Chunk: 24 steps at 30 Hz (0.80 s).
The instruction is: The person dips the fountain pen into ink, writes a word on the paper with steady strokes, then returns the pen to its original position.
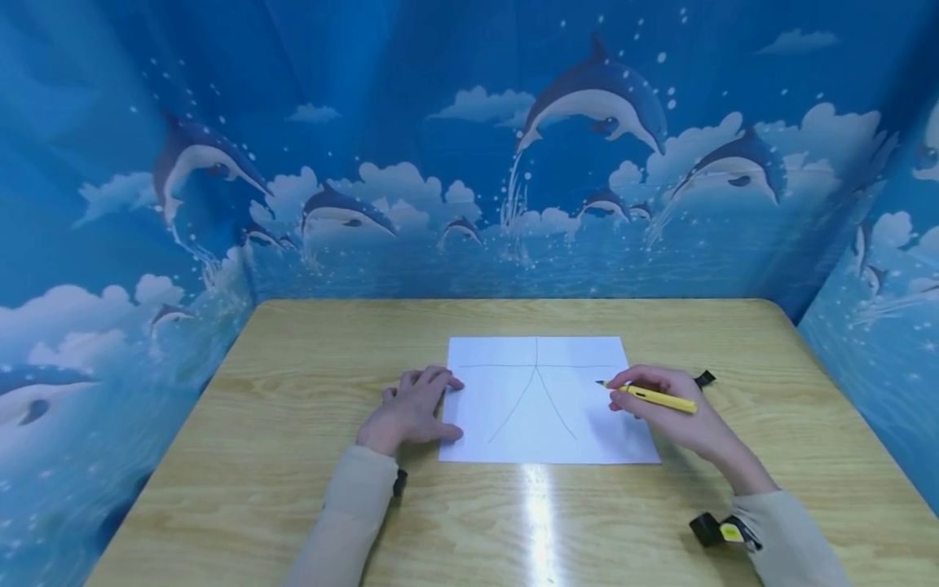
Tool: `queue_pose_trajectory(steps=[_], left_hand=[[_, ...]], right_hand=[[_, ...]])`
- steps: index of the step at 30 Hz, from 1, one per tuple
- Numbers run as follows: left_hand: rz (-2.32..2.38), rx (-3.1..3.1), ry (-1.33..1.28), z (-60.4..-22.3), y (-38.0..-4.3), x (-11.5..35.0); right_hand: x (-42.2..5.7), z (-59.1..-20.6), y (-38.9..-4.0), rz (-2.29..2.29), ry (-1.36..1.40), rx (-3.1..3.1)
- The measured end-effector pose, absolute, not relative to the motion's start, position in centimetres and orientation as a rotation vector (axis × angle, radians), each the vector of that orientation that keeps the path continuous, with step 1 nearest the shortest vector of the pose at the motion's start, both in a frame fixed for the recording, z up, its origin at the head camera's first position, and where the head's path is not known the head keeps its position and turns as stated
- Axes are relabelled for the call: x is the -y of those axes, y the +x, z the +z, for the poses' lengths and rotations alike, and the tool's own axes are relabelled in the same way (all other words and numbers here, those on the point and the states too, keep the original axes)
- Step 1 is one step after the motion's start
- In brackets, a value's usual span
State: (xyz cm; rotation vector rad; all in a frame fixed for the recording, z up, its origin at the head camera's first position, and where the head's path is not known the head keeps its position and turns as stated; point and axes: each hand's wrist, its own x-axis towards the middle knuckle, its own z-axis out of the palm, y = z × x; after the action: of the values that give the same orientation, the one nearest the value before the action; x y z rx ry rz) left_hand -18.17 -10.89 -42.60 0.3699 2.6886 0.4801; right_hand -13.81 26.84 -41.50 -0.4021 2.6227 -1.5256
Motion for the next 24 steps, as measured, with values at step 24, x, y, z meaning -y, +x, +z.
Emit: queue_pose_trajectory(steps=[24], left_hand=[[0.477,-2.686,0.374,-42.55,-18.24,10.86]], right_hand=[[-27.51,-41.93,-13.68,-1.495,-0.332,-2.618]])
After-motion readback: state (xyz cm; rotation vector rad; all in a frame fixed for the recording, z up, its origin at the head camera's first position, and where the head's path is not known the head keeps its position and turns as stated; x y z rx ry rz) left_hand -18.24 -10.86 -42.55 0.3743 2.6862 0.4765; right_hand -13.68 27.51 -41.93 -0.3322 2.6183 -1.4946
